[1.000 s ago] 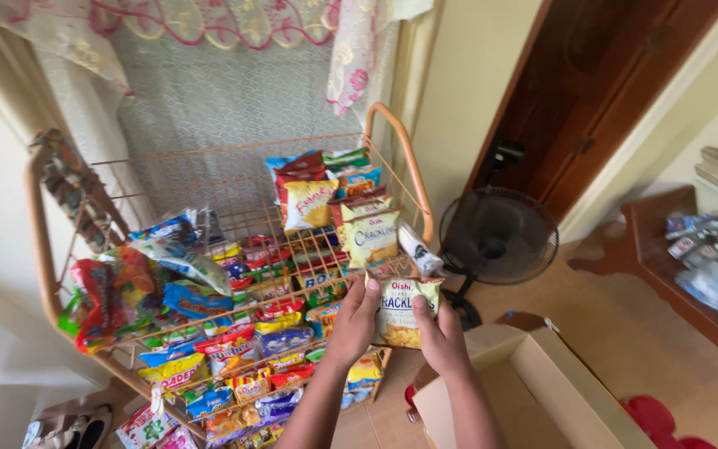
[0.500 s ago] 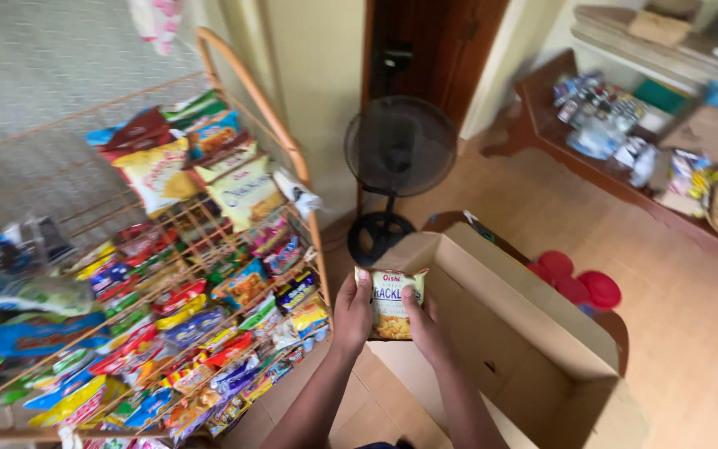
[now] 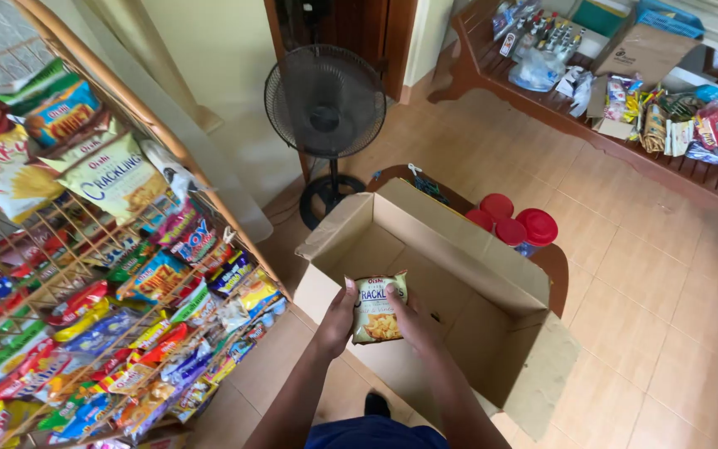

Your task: Picking up snack bags from a wire rack and packing them into a cardboard box.

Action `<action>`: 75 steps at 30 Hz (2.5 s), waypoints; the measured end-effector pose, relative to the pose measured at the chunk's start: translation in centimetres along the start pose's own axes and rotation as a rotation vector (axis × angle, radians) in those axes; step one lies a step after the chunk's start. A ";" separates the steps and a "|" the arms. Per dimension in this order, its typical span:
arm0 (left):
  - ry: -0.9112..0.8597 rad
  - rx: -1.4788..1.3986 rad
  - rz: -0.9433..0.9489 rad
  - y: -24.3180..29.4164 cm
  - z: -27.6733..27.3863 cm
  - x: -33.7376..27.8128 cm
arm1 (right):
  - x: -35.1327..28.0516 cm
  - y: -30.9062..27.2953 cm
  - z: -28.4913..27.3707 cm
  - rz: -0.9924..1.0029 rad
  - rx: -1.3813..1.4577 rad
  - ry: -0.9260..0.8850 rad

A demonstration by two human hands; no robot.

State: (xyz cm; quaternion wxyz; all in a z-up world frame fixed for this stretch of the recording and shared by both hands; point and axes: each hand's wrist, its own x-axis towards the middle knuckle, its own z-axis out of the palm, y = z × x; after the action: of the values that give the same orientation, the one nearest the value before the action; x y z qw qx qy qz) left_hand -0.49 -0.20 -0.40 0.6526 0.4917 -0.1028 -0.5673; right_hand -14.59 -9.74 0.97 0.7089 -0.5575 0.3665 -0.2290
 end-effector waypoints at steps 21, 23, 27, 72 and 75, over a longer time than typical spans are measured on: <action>-0.021 0.460 0.141 -2.3 -3.0 10.8 | 7.7 5.3 -4.8 -0.465 -0.692 0.481; -0.002 0.576 0.140 -1.6 -3.2 13.2 | 10.4 9.0 -5.8 -0.360 -0.668 0.450; 0.032 0.895 0.062 -0.4 -3.4 17.0 | 14.1 17.8 -6.2 -0.148 0.060 0.236; -0.114 0.900 0.184 -12.5 -11.7 35.8 | 28.5 18.8 -2.3 0.291 0.072 0.652; -0.139 0.954 0.168 -8.4 -9.3 33.9 | 28.5 16.5 -1.8 0.290 0.050 0.650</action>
State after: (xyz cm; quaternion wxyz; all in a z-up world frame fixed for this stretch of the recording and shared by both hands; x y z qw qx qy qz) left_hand 11.94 -22.76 -25.74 0.3897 0.6867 -0.4338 -0.4341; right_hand 0.49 -27.27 -22.57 0.5940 -0.3801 0.6423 -0.3002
